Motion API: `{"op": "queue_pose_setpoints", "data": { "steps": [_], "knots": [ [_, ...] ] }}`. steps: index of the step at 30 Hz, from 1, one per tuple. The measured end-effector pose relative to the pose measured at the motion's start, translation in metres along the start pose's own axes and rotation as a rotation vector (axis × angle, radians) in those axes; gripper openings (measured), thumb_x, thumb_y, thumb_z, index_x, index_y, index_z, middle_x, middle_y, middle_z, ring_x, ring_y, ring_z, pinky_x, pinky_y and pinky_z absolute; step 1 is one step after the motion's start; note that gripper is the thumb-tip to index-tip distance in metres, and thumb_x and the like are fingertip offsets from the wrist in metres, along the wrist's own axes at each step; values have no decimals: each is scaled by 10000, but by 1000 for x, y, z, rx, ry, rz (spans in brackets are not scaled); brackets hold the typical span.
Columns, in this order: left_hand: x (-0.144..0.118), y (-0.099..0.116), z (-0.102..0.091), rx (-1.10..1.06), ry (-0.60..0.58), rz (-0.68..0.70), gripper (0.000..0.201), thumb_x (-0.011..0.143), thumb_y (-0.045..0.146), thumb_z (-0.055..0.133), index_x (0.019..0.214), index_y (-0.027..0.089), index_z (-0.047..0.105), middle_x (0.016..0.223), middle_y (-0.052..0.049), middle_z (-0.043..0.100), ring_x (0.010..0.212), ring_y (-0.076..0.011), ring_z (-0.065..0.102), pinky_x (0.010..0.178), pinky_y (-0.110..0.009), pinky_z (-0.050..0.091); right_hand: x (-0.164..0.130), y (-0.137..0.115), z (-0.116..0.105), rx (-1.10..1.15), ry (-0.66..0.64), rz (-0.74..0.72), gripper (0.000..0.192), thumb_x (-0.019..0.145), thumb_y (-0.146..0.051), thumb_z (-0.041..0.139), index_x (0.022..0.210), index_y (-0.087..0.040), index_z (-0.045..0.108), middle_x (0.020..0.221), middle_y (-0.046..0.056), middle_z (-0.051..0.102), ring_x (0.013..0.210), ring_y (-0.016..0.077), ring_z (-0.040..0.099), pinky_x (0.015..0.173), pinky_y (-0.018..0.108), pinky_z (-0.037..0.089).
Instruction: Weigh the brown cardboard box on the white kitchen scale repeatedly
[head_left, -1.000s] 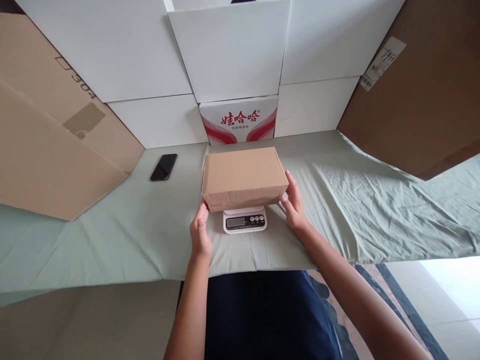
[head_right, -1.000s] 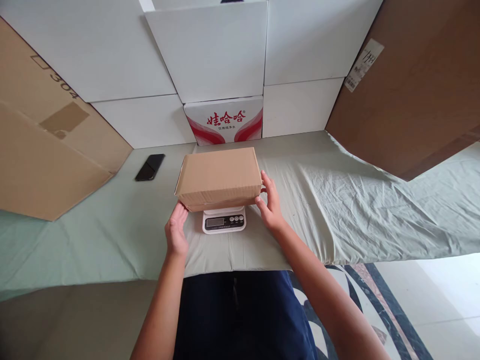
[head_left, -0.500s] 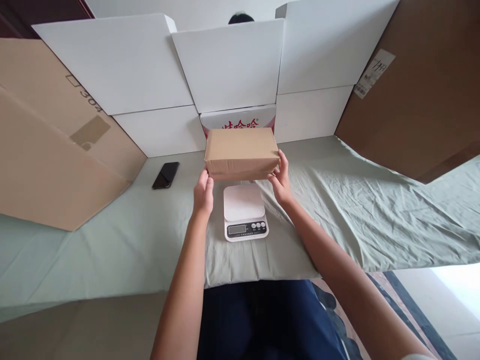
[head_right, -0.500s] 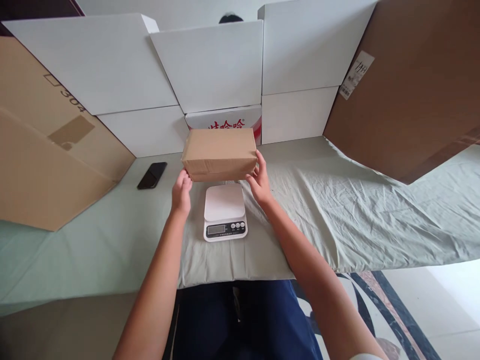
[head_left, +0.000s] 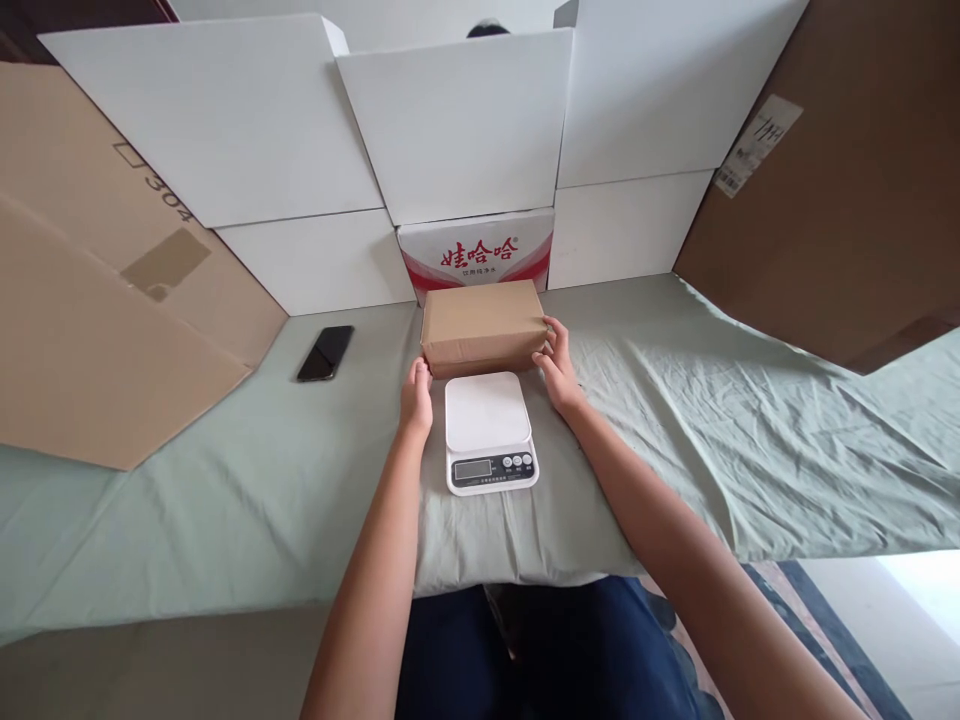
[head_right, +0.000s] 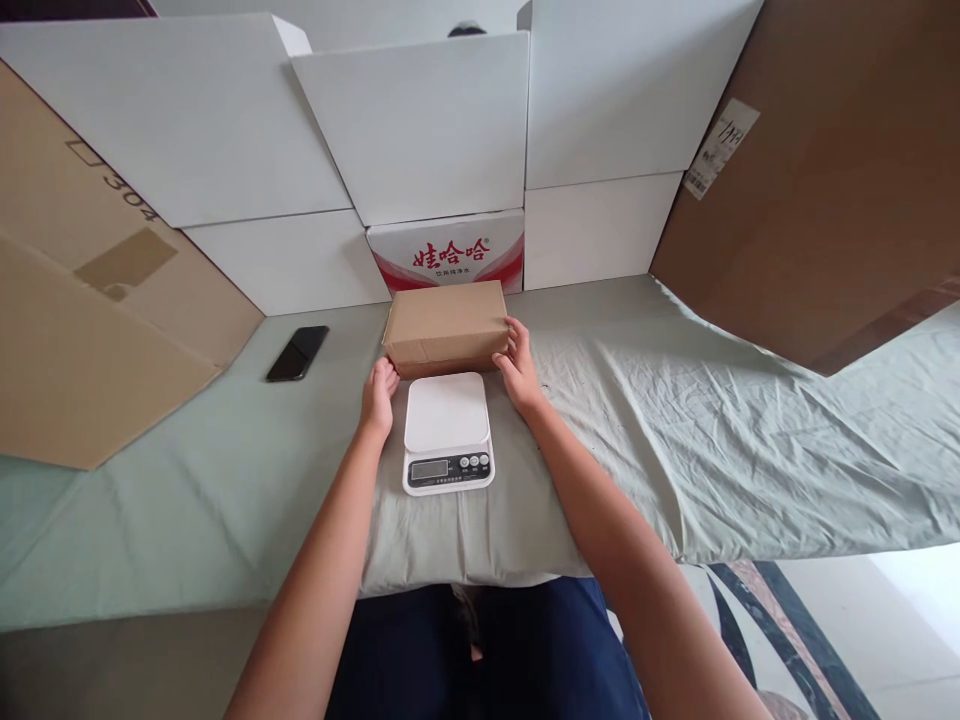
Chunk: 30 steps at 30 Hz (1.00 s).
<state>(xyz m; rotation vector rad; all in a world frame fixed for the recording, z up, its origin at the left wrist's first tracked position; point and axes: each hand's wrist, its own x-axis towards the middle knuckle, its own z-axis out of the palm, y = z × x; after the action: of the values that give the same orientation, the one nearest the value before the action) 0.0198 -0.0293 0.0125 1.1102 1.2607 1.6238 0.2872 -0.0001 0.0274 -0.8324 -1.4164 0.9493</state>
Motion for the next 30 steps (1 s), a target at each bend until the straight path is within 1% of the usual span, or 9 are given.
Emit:
{"op": "queue_pose_setpoints", "data": {
  "steps": [3, 5, 8, 11, 14, 18, 23, 27, 30],
  "knots": [
    [4, 4, -7, -60, 72, -31, 860, 936, 826, 439, 1521, 211, 575, 1689, -162, 457, 1588, -301, 409, 1296, -432, 340, -1, 3, -3, -23, 120, -57, 810, 908, -641, 616, 1585, -367, 265, 1753, 59, 279, 1663, 344, 239, 1353, 609, 245],
    [6, 5, -13, -73, 87, -20, 926, 921, 862, 393, 1561, 208, 536, 1726, -167, 384, 1609, -294, 359, 1301, -423, 324, -1, 5, -6, -33, 168, -68, 836, 918, -655, 595, 1620, -367, 241, 1772, 47, 249, 1687, 329, 184, 1374, 601, 197],
    [7, 6, -16, -54, 76, -6, 964, 906, 886, 376, 1576, 210, 525, 1725, -169, 379, 1613, -293, 340, 1302, -420, 319, 0, 9, -10, -36, 135, -35, 843, 929, -666, 578, 1645, -371, 243, 1782, 40, 257, 1674, 315, 236, 1365, 584, 243],
    [5, 5, -12, -28, 34, -37, 986, 903, 880, 411, 1587, 177, 511, 1707, -185, 402, 1605, -301, 356, 1303, -423, 319, 2, 14, -10, -40, 24, 24, 862, 931, -679, 576, 1661, -357, 251, 1746, 68, 363, 1620, 328, 360, 1320, 597, 331],
    [4, 4, -5, -17, -8, -79, 965, 925, 847, 431, 1598, 159, 492, 1701, -185, 409, 1594, -308, 382, 1306, -436, 317, 3, 15, -9, -27, -46, 46, 894, 929, -675, 591, 1676, -328, 245, 1714, 89, 432, 1567, 335, 450, 1301, 591, 369],
    [3, 2, 0, -20, -52, -79, 892, 950, 801, 466, 1565, 160, 537, 1663, -175, 479, 1582, -311, 408, 1311, -448, 316, 3, 8, -5, 1, -65, 31, 860, 918, -617, 625, 1662, -325, 307, 1740, 41, 399, 1607, 320, 394, 1337, 555, 332],
    [2, 2, 2, -23, -38, -72, 871, 919, 817, 516, 1503, 176, 605, 1632, -172, 527, 1576, -336, 417, 1312, -476, 320, 1, 1, -3, 14, -84, 16, 844, 918, -567, 630, 1665, -344, 309, 1754, -2, 372, 1614, 304, 380, 1345, 523, 332],
    [-4, 11, 0, -14, -26, 39, 964, 840, 874, 567, 1505, 177, 605, 1650, -180, 502, 1578, -353, 411, 1313, -484, 317, -1, -1, -1, 12, -63, -47, 868, 923, -620, 624, 1676, -381, 264, 1761, 0, 346, 1610, 307, 373, 1320, 529, 367],
    [-16, 21, -3, 0, -27, 131, 991, 831, 882, 569, 1520, 171, 596, 1651, -181, 501, 1581, -359, 405, 1318, -482, 306, -9, -6, -2, -54, -33, -117, 848, 932, -653, 622, 1668, -412, 276, 1752, 15, 345, 1571, 338, 410, 1284, 564, 396]
  ]
}}
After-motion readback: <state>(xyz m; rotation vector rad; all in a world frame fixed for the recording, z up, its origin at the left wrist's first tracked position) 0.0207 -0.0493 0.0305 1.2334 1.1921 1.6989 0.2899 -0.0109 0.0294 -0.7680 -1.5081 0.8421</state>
